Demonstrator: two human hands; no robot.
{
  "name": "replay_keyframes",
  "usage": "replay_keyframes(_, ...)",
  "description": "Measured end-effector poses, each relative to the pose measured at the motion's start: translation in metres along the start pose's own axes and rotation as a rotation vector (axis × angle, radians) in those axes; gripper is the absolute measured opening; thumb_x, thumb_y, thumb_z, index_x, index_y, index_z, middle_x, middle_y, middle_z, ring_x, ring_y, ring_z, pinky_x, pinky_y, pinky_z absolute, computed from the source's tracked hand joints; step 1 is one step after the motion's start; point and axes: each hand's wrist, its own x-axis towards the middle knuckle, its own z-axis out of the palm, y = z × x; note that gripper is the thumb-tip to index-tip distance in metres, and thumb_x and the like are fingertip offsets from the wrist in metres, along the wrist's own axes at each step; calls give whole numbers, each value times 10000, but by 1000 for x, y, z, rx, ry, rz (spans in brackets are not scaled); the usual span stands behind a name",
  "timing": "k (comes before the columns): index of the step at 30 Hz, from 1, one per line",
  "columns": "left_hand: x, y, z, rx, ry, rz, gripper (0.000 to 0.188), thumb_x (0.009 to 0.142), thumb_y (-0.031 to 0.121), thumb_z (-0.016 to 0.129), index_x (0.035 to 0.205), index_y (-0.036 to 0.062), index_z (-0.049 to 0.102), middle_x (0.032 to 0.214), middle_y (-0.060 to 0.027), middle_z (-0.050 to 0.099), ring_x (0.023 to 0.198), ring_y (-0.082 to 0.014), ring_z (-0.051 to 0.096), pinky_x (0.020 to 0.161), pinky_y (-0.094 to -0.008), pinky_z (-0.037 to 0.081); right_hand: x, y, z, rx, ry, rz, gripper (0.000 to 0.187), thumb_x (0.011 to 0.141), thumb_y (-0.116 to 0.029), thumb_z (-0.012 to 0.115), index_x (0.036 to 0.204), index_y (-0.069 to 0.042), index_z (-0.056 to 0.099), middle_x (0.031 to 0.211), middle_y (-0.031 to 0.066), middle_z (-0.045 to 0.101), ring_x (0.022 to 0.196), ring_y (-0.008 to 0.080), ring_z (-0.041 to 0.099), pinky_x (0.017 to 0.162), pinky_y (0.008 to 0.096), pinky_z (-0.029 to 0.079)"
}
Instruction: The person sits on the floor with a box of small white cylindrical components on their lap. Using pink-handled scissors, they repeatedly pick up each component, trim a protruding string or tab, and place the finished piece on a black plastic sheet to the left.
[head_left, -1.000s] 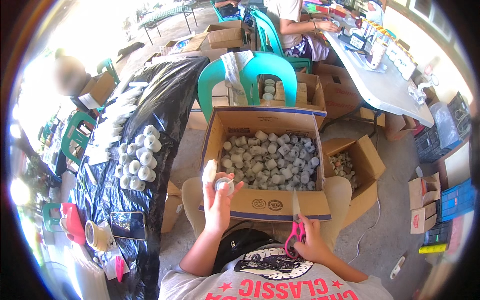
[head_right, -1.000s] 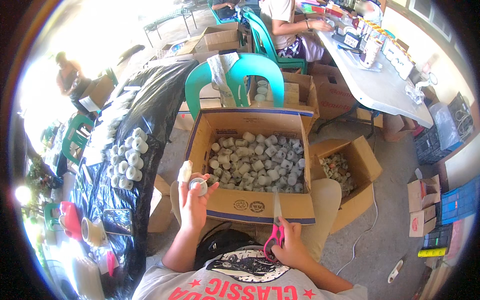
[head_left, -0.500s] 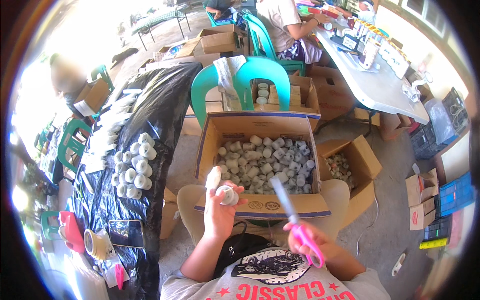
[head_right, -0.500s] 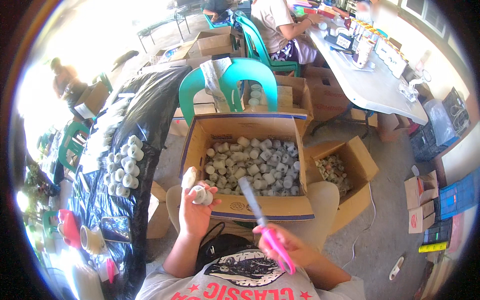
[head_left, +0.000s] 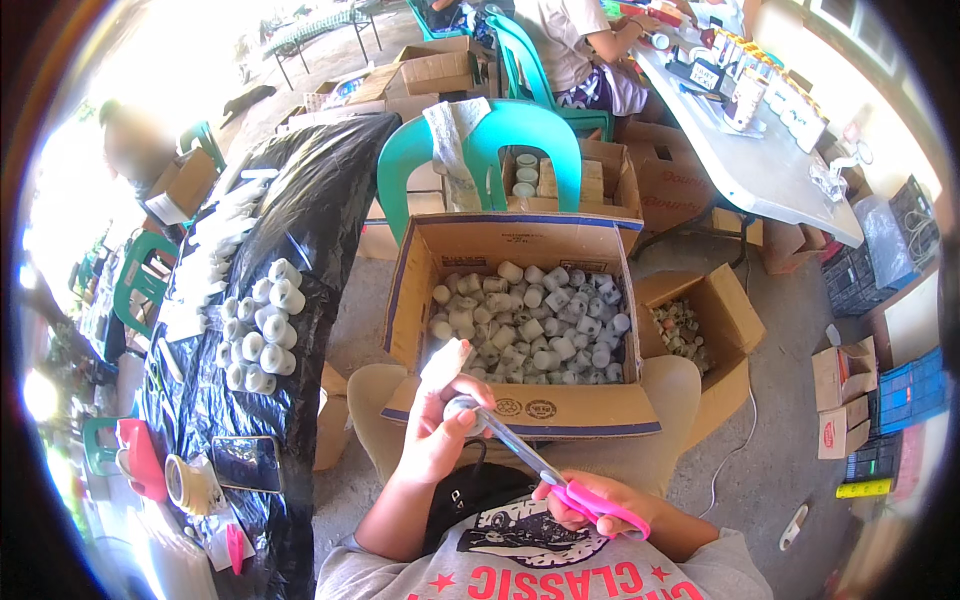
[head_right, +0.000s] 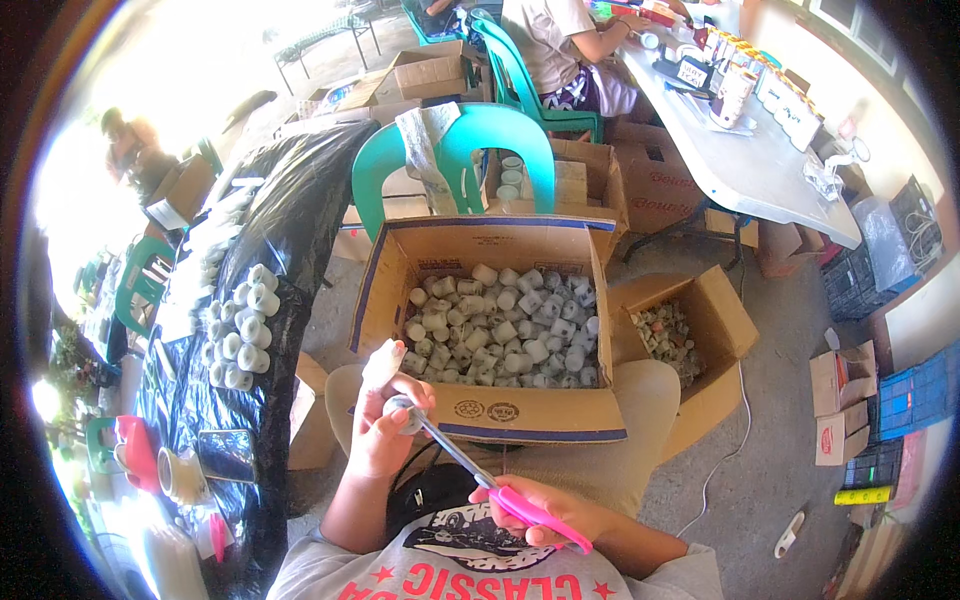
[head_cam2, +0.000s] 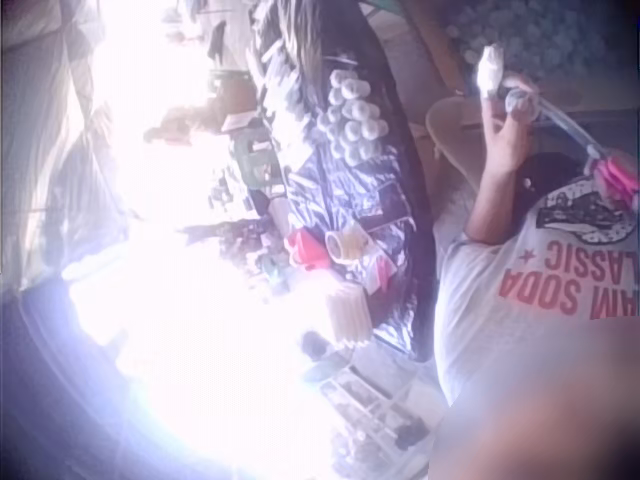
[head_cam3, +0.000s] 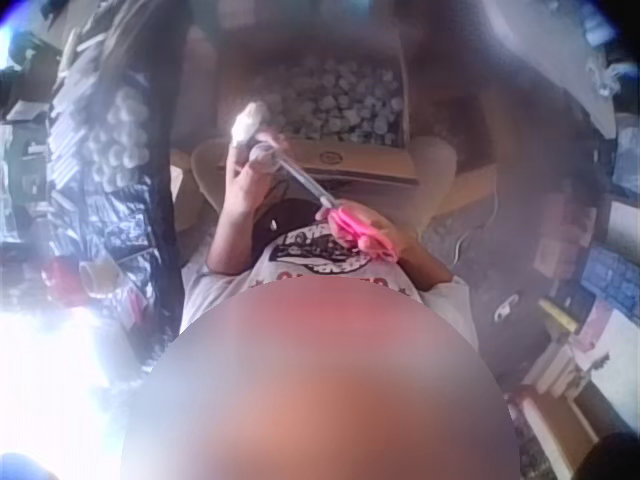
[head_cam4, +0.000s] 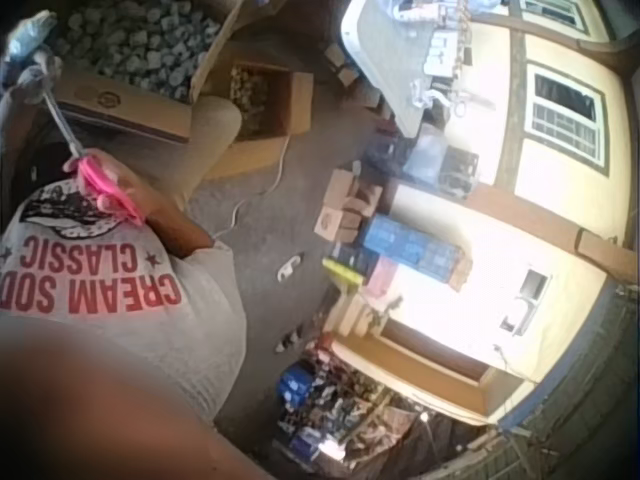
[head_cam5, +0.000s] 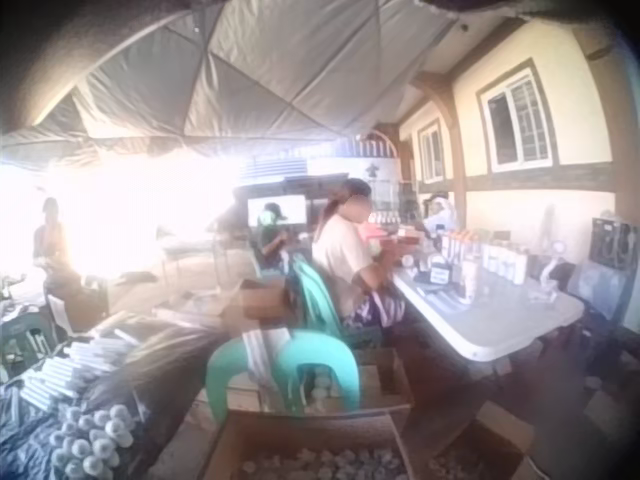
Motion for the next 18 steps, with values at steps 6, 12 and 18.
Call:
replay_keyframes(6, -1, 21, 0, 382, -116, 35, 690, 830, -32, 535, 1458, 41, 259, 995, -63, 570, 853, -109, 525, 760, -223, 413, -10, -1, -12, -14, -21, 55, 983, 708, -510, 770, 1371, 36, 292, 812, -13, 369, 674, 83, 349, 594, 227, 293)
replay_keyframes(12, -2, 30, 3, 342, -229, -65, 684, 846, -34, 516, 1470, 49, 248, 1021, -27, 541, 898, -110, 506, 827, -249, 411, -7, 5, -15, 4, -66, -98, 918, 737, -518, 745, 1276, 105, 341, 737, 18, 407, 637, 131, 408, 562, 273, 324)
replay_keyframes(18, -4, 33, 6, 258, -291, -170, 674, 906, 0, 495, 1491, 61, 167, 1035, -35, 527, 932, -112, 497, 855, -253, 405, -8, 6, -8, -123, 107, -73, 869, 699, -376, 806, 1254, 120, 358, 740, 27, 432, 632, 140, 422, 592, 267, 331)
